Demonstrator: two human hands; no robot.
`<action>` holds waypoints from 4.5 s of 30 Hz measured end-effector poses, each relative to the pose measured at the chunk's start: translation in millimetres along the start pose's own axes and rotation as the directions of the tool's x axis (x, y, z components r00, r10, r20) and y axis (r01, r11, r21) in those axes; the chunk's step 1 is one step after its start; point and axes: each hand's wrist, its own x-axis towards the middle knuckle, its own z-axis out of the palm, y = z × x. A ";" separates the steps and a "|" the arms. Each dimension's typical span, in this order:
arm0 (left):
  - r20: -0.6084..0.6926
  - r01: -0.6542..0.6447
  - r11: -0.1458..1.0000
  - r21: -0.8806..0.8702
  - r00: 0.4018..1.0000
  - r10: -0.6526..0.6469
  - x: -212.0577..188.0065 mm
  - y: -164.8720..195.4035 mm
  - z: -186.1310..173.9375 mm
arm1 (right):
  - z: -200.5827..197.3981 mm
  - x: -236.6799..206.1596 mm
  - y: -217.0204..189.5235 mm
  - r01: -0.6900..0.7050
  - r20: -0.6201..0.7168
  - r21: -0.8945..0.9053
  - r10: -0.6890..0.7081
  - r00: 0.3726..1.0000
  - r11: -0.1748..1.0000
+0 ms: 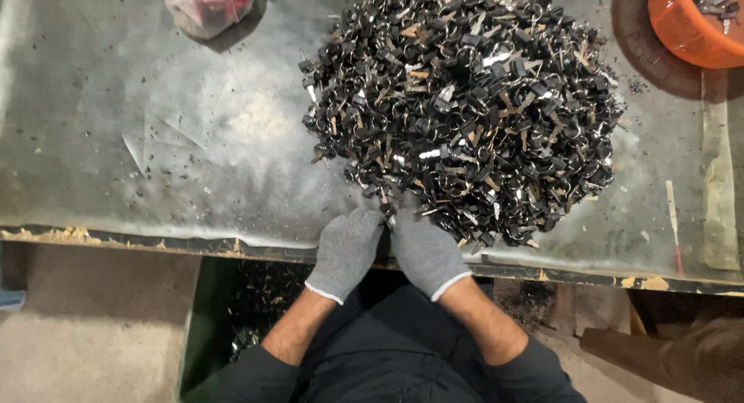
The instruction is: The person, wearing gloves, picks small black metal clips one at a time from a large pile on a workbench and drops them into a green bin below the table. The repetitive picking and sorting continues throughout the episode, gradually reducing the pile.
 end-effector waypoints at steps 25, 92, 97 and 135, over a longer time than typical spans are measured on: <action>-0.084 0.150 0.970 -0.192 0.982 -0.169 -2.2 9.2 -12.7 | -3.3 14.3 18.7 0.058 0.150 0.407 -0.129 0.980 0.912; 0.116 0.061 0.998 -0.031 0.992 -0.057 4.4 -9.0 -1.9 | 7.5 -2.3 11.6 -0.020 0.110 0.239 -0.006 0.994 0.971; 0.099 -0.023 0.998 0.055 0.995 0.018 6.0 -4.1 -1.0 | 2.1 -3.8 -13.3 -0.146 0.104 0.022 0.143 0.984 0.989; 0.101 0.065 0.998 -0.008 0.993 -0.064 -3.2 -3.6 6.6 | -11.1 -5.3 -9.1 -0.024 -0.078 -0.048 0.020 0.997 0.999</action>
